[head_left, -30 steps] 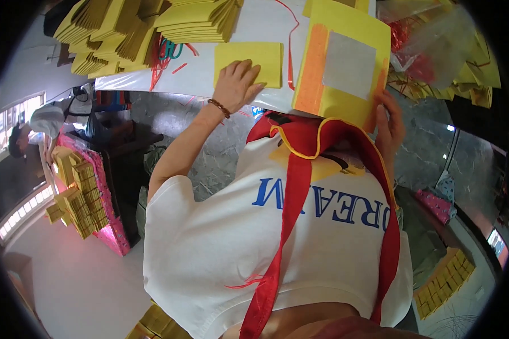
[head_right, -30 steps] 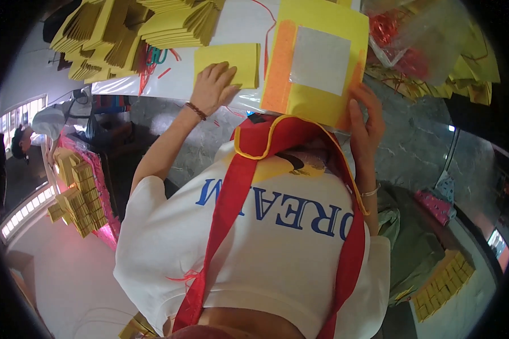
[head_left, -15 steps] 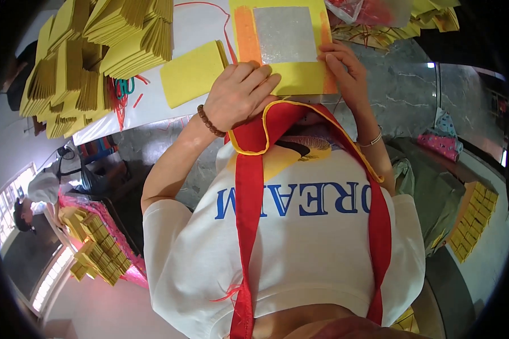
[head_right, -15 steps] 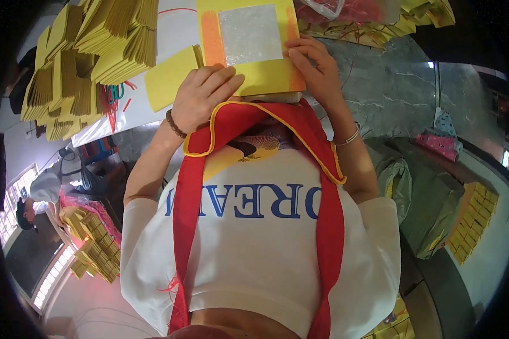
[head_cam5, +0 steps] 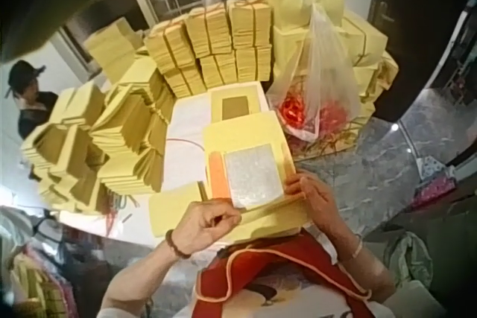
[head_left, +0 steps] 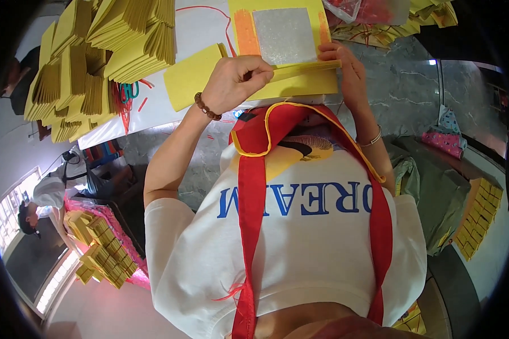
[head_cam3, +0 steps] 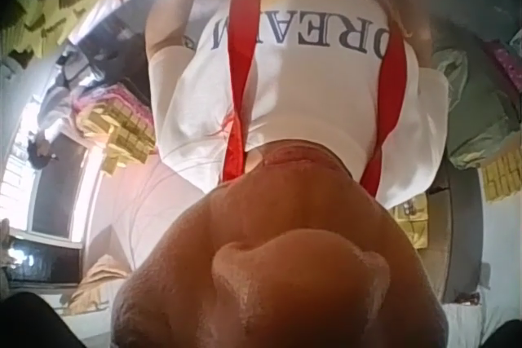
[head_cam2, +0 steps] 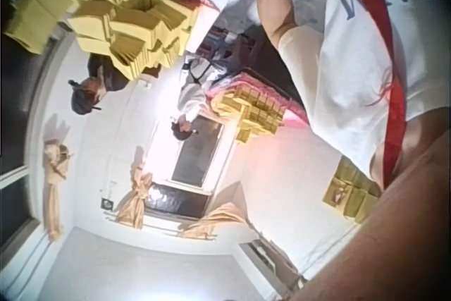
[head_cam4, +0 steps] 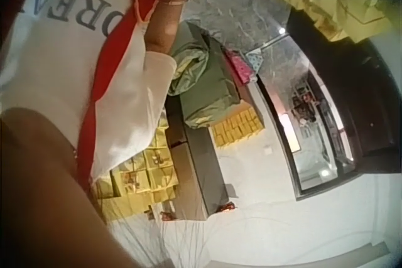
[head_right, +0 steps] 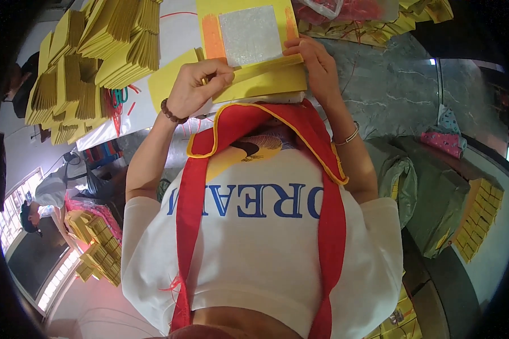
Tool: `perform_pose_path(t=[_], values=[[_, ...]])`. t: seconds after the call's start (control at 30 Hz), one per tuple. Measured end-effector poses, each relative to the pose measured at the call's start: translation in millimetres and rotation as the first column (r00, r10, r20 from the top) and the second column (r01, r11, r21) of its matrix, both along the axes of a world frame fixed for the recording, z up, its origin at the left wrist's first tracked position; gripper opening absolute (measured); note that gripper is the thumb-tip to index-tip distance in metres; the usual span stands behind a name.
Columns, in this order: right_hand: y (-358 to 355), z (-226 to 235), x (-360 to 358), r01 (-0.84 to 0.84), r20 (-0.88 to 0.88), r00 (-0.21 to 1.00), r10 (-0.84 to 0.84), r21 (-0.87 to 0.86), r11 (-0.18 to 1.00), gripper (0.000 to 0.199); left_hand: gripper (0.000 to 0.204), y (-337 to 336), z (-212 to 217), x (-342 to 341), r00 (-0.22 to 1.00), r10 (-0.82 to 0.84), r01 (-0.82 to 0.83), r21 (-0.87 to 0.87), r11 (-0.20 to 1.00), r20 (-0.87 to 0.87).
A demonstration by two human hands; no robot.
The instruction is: The recorder is sorting and organizing stacks of yellow joss paper.
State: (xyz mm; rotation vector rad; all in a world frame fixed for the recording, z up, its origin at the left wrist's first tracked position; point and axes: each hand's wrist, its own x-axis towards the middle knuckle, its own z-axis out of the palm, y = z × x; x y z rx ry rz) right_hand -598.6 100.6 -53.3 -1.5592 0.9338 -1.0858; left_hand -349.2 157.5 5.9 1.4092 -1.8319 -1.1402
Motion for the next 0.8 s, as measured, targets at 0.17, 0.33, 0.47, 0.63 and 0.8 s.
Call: perform_pose_path(t=[0.17, 0.33, 0.47, 0.63, 0.8], values=[[0, 3, 3, 0.019, -0.025, 1.0, -0.018, 0.038, 0.999, 0.04, 0.017, -5, -8, 2, 0.99, 0.035, -0.028, 0.052, 0.998, -0.14], [0, 0, 3, 0.024, 0.035, 0.999, -0.027, 0.089, 0.996, 0.035, 0.017, -9, -3, 3, 0.985, 0.039, -0.01, 0.175, 0.985, -0.166], [-5, -1, -4, -0.067, 0.012, 0.998, 0.068, -0.088, 0.994, 0.026, 0.012, -11, -3, 5, 0.988, 0.012, 0.018, 0.195, 0.981, -0.152], [-3, -7, -7, -0.067, -0.067, 0.996, 0.061, -0.093, 0.993, 0.019, 0.02, -13, 1, 6, 0.986, 0.048, -0.007, 0.252, 0.968, -0.157], [2, -8, -2, -0.031, 0.211, 0.977, -0.035, 0.301, 0.953, 0.024, 0.044, -12, 16, 20, 0.965, -0.261, 0.254, -0.268, 0.929, 0.012]])
